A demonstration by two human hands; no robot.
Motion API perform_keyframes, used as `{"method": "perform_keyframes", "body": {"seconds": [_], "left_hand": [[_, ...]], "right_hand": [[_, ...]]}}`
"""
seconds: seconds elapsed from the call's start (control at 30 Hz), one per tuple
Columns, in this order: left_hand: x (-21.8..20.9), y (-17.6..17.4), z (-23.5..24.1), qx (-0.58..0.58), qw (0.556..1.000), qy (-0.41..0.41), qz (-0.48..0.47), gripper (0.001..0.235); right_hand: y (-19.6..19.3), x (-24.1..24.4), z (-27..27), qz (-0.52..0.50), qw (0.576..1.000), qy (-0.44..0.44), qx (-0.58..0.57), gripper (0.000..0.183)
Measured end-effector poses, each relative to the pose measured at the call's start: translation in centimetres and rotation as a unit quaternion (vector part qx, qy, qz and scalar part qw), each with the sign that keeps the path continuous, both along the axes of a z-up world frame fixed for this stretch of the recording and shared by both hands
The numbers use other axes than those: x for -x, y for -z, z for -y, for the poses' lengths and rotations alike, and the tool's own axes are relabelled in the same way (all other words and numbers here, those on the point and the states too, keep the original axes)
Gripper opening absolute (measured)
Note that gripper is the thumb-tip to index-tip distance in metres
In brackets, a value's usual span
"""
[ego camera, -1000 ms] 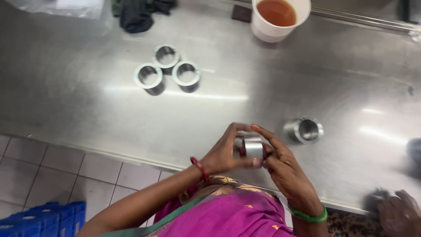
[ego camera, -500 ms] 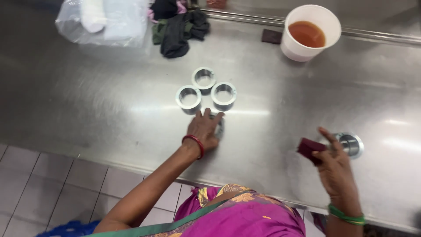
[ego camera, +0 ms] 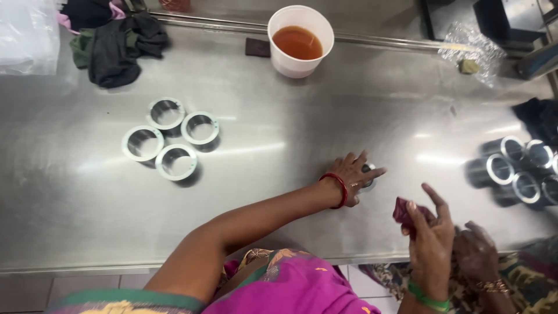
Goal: The person marks cylindrical metal rings with a marker, wipes them with a cloth, and places them into individual plastic bags.
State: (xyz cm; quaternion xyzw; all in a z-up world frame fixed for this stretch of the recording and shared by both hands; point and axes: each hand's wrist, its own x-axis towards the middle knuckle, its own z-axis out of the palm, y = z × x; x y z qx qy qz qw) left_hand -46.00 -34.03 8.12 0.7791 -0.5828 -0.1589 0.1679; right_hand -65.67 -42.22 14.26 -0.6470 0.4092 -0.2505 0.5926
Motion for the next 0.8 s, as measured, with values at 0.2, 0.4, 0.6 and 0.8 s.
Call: {"method": "perform_keyframes", "body": {"seconds": [0.2,0.4,0.6,0.8], "left_hand": [[0.0,0.4,0.1,-0.03,0.992,-0.051,-0.109,0.079],[2.6,3.4,-3.5,-0.019,0.649,-0.251,-0.718,0.091],[2.7,-0.2,-9.5,0.384,0.92,-0.082,-0.016,0.089],[2.1,1.1,-10.1,0.195,0.652,-0.302,-0.668,0.081]], "right_hand": [[2.7,0.7,1.1,-0.113,0.993,-0.03,-0.013,0.069],[3.8,-4.7,-1.2,0.169,0.906,-0.2,-0.333,0.064],[0.4,-7.6,-1.7,0.086,0.89,-0.282,-0.349,0.068],[1.3,-11.2,-2.6,-0.033,0.856,-0.424,-0.294,0.07]]}}
